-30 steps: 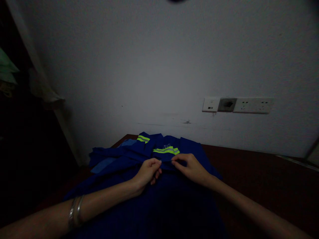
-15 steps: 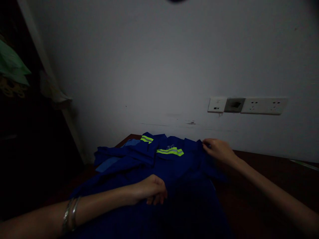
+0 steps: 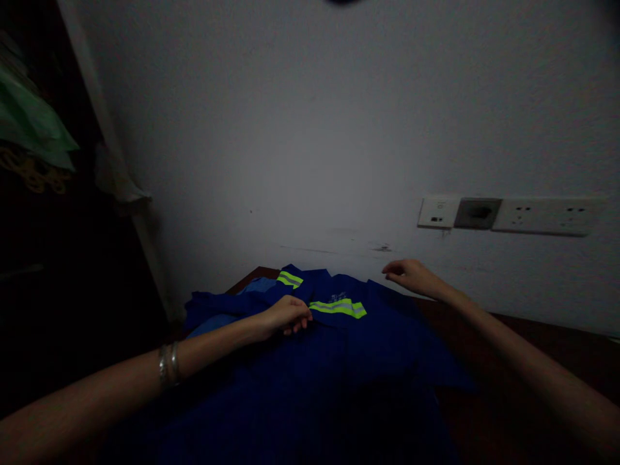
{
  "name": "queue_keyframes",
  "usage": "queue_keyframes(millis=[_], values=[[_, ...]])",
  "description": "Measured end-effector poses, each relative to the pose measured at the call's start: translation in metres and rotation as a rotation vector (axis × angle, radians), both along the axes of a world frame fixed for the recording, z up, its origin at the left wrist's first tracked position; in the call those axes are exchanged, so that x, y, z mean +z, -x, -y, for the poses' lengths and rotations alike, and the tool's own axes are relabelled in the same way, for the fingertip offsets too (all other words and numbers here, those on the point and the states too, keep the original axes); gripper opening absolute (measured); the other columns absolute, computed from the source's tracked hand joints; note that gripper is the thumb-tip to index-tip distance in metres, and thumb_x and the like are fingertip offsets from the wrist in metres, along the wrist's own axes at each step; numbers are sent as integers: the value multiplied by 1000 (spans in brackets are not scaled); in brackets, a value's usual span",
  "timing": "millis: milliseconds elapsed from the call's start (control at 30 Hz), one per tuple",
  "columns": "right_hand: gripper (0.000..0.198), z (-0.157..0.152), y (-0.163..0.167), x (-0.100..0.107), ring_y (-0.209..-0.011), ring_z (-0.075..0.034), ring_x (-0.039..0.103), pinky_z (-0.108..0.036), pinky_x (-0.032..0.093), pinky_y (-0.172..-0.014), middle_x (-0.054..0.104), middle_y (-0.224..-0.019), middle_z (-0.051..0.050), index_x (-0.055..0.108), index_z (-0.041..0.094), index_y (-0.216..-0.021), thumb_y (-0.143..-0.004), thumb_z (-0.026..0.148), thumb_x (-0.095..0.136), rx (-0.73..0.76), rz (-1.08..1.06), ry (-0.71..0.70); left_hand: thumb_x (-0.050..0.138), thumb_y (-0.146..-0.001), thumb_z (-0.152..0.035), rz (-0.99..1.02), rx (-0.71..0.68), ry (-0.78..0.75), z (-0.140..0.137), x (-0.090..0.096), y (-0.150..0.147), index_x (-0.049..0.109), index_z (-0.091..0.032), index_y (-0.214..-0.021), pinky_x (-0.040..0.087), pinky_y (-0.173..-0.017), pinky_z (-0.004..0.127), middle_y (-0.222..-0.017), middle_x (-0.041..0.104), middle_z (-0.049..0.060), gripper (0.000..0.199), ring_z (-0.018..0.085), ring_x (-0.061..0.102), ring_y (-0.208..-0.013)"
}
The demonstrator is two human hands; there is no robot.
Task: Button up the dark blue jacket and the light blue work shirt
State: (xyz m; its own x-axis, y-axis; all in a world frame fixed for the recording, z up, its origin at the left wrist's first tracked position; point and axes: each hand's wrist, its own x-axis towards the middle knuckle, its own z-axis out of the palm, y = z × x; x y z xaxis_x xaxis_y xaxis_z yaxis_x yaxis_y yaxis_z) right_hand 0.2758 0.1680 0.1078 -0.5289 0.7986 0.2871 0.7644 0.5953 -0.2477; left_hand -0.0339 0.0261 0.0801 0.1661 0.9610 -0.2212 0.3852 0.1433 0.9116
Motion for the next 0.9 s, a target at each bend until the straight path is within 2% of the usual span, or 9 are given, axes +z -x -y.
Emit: queue_keyframes(millis=[100,233,300,533,633,767,900], values=[[30,-19,50,-9,-83,-18,62,-26,45,-72,67,-93,-10,65,12,-98,-78,22,45,-1,84,40,51,-65,-26,5,40,-34,-19,-3,10,58,-13,-67,25,-31,16,-53,53,-2,15,6,41,-37],[33,-34,108,-30,-96,-23,58,-31,43,-74,63,-106,-13,60,16,-108,-80,22,42,-40,276,-78,50,-66,-26,4,77,-65,-34,-8,23,57,-13,-67,25,-31,16,-53,53,-2,15,6,41,-37],[35,-40,129,-41,-100,-25,55,-33,42,-76,61,-109,-16,57,15,-112,-82,24,41,-46,306,-97,50,-65,-26,-9,102,-68,-38,-10,28,56,-14,-66,25,-31,16,-53,52,-3,14,6,41,-37],[39,-64,176,-73,-108,-30,48,-41,39,-82,59,-109,-19,53,12,-114,-87,36,37,-131,318,-62,49,-66,-25,-26,125,-74,-41,-13,39,56,-14,-67,25,-32,16,-52,52,-4,13,5,41,-37],[34,-67,186,-82,-105,-29,50,-42,38,-82,60,-106,-19,54,12,-111,-87,30,39,-147,330,-48,49,-67,-24,-41,135,-113,-40,-16,43,57,-14,-67,25,-32,16,-51,51,-4,13,6,41,-37],[30,-60,194,-79,-107,-27,49,-39,38,-83,59,-107,-18,57,12,-107,-84,10,37,-104,328,-95,49,-66,-24,-71,175,-152,-41,-16,49,58,-14,-67,26,-33,16,-49,50,-4,13,5,40,-36],[35,-47,191,-55,-98,-23,54,-31,41,-77,57,-108,-17,58,13,-105,-82,3,33,-36,313,-150,49,-67,-26,-33,192,-147,-42,-8,50,58,-14,-68,26,-34,16,-49,49,-4,15,6,40,-37]])
